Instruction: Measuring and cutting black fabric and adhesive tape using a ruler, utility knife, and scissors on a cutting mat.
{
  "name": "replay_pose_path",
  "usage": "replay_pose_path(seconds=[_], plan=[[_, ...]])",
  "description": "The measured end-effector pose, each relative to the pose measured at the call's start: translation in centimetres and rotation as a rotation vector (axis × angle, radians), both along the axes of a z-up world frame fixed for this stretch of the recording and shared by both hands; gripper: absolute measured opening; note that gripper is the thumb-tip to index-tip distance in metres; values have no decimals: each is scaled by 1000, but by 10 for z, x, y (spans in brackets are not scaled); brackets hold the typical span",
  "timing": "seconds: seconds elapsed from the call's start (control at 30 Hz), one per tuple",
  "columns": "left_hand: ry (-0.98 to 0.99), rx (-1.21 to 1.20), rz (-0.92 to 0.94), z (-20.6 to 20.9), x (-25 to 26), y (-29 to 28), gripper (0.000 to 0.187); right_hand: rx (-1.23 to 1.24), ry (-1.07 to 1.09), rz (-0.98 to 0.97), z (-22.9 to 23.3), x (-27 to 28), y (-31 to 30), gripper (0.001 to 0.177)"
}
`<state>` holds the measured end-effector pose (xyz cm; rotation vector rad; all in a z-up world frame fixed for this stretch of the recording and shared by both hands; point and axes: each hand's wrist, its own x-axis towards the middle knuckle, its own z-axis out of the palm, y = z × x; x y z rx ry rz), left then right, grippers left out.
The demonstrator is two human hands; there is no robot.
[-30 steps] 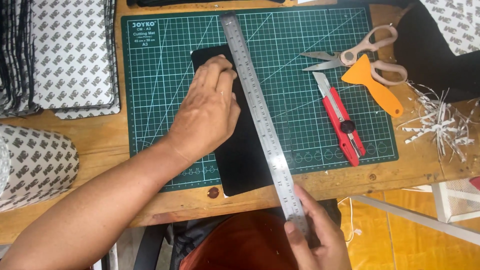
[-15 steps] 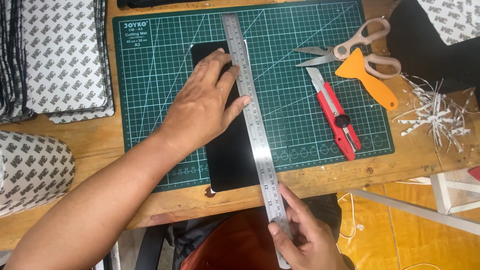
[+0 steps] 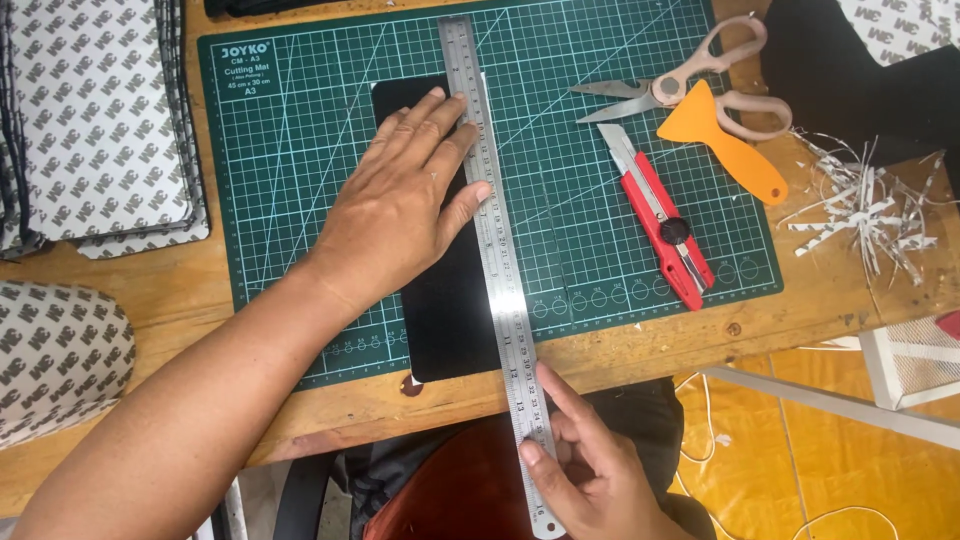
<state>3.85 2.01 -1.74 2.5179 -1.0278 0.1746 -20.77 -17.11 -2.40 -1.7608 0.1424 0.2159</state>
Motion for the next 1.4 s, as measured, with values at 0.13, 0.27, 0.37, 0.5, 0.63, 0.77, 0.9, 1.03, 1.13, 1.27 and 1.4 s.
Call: replay_pose_path(seconds=[0.13,0.27,0.37,0.5,0.63,0.77,0.9,1.03,1.13,1.27,1.4], plan=[[-8,-31,-9,1,-2,-3,55,14,28,0,-2,1,0,71],[10,-34,-11,2,-2,-4,54,13,-15,-8,-5,1,-1,70],[-5,-40,-15,3,-1,-4,52,30,-17,6,-6,1,-2,70],[56,-8,-15,8,-3,-4,55,17,-33,-14,-7,0,-2,68],[42,5,-26,6,-3,-4,60,-5,-99,11,-7,2,-2,67],[45,32,-23,7,-4,-5,61,-10,-72,-2,-8,0,-2,67],[36,49,-20,6,-4,-6,62,-48,-53,-5,-8,0,-3,67],[41,44,-21,5,-4,-6,64,-60,-78,3,-11,-1,-4,67],[48,73,-15,6,-5,-6,65,-64,-74,3,-9,-1,-4,67],[27,55,-16,5,-5,-6,63,-52,-86,11,-8,0,-4,68],[27,40,-19,7,-5,-6,63,-13,-80,3,-7,1,-3,66]])
